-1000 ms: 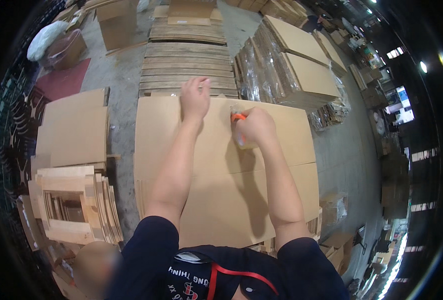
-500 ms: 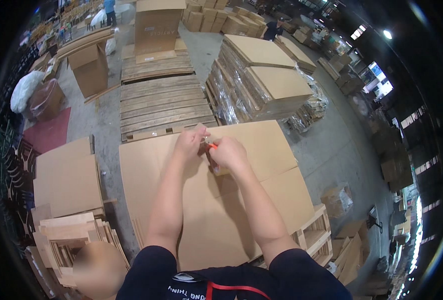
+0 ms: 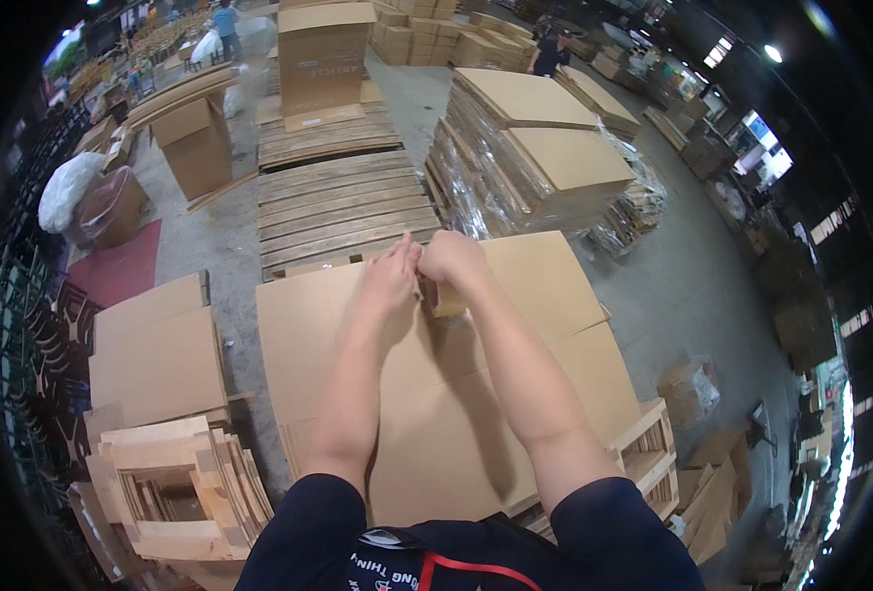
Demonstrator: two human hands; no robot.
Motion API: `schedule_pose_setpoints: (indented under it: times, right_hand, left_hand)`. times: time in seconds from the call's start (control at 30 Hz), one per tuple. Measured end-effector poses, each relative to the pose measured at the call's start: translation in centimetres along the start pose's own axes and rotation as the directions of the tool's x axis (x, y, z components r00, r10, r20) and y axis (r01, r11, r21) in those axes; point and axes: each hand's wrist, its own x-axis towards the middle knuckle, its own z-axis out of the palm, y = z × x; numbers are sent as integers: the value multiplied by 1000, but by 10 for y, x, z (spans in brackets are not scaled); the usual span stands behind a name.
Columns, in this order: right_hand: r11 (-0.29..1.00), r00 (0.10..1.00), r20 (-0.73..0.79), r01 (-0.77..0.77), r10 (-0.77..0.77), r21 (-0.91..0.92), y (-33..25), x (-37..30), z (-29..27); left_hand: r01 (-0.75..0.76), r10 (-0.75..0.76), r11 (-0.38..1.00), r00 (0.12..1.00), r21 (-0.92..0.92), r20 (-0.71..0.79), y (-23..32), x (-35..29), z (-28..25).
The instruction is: The person uses a handheld tape dispenser to seal cardboard boxes in a warehouse. They apply tape to the seams of open boxes and then to the top flaps of closed boxes, working on multiple units.
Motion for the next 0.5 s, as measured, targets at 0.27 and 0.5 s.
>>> schedule_pose_setpoints:
  times: [0.27, 0.5]
  right_hand:
    - [990, 965, 252, 97, -69, -103, 61, -99, 34]
    - [989, 930, 343, -147, 130, 25, 138, -380, 80]
  left_hand:
    - [71, -119, 960, 979, 270, 165, 27, -10, 25]
    - [26, -37, 870, 999, 492, 13, 50, -70, 89]
